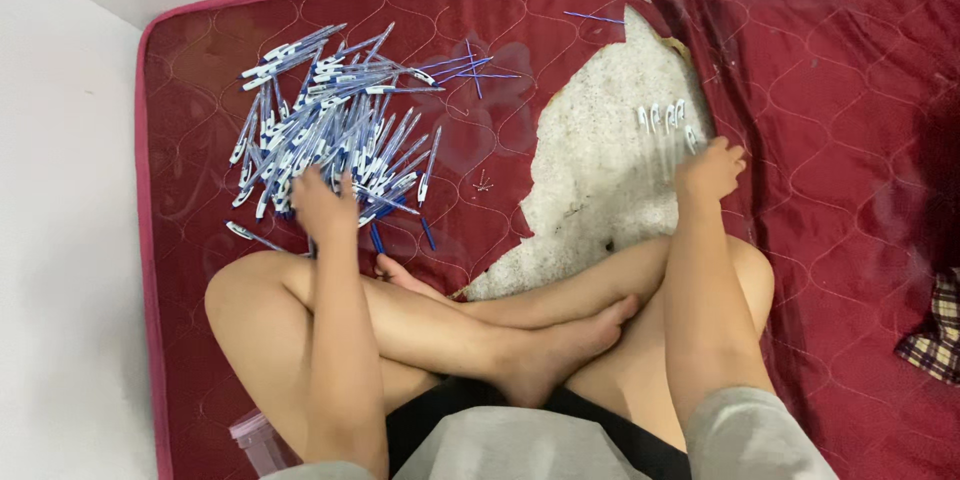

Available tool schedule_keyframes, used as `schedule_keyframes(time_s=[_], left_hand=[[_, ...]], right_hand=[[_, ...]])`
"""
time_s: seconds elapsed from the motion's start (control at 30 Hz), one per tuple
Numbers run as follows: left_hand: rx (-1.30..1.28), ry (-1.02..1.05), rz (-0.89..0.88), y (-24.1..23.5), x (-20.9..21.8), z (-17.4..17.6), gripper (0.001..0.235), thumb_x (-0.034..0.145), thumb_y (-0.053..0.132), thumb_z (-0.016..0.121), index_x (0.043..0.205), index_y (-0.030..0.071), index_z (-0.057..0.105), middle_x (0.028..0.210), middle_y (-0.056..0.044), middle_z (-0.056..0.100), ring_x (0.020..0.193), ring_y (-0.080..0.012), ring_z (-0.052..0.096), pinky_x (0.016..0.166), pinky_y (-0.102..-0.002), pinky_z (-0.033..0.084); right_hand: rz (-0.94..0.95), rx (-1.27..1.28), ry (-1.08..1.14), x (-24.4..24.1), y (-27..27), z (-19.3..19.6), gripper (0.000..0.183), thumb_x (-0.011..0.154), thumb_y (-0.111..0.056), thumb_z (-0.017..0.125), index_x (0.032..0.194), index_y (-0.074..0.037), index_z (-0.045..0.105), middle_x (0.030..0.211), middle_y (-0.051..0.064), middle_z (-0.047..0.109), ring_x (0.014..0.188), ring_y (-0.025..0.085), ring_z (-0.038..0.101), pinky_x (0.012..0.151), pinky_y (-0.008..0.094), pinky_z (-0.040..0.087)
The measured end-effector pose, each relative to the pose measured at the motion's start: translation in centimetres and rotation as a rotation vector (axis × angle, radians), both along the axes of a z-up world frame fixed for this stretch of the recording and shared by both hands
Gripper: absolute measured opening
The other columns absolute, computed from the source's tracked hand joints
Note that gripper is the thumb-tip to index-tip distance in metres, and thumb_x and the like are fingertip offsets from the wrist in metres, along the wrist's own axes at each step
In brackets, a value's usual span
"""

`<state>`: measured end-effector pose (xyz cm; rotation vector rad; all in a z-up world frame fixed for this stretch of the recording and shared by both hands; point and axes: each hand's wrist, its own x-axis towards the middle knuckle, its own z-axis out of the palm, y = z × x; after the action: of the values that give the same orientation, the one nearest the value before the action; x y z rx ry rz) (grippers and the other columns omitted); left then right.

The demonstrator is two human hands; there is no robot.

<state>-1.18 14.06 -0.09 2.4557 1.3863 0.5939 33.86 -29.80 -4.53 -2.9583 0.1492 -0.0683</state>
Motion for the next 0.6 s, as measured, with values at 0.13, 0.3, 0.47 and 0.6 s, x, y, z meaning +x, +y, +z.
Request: schedule_keyframes(time_s=[0.13,0.3,0.47,0.6], left_hand=[[0.03,-0.129,-0.336,-2.6,2.0,0.8,0.027,0.089,0.018,0.079,0.106,-0.002,0.071,0.096,-0.02,0.059,0.09,-0.0463,0.062,0.079,-0.054,0.052],[-0.107,-0.093,-0.844,-5.9,5.1,1.0,0.016,0.087,0.016,0.077,0.101,0.008,0.077,0.095,-0.016,0.067,0.093,-0.0399,0.063,0.086,-0.048,0.051],[-0.1,0.079,-0.893,-8.9,7.9,-4.5,0.034,0.084,0.035,0.08,0.113,0.019,0.075,0.104,-0.007,0.071,0.102,-0.0317,0.065,0.085,-0.044,0.054],[-0.165,0.036,-0.784,-9.6,9.5,-7.1,0.013,0.091,0.033,0.076,0.1,0.025,0.078,0.094,0.001,0.071,0.094,-0.0241,0.067,0.082,-0.038,0.054]], right_hand=[[-0.048,0.05,-0.025,2.6,-2.1,-4.9,0.017,0.088,-0.009,0.067,0.105,-0.009,0.066,0.102,0.019,0.065,0.095,0.047,0.066,0.073,0.061,0.053],[-0.025,0.408,-0.159,2.8,-2.3,-4.1,0.026,0.086,0.013,0.061,0.111,0.011,0.053,0.112,0.038,0.052,0.103,0.061,0.058,0.092,0.062,0.049],[0.395,0.7,-0.233,-0.2,2.3,-1.1,0.017,0.087,0.013,0.05,0.101,0.016,0.059,0.086,0.04,0.055,0.087,0.062,0.055,0.078,0.062,0.044],[0.557,0.782,0.306,-6.4,8.2,1.6,0.031,0.091,0.002,0.052,0.119,0.013,0.06,0.095,0.033,0.064,0.095,0.053,0.064,0.082,0.057,0.048]])
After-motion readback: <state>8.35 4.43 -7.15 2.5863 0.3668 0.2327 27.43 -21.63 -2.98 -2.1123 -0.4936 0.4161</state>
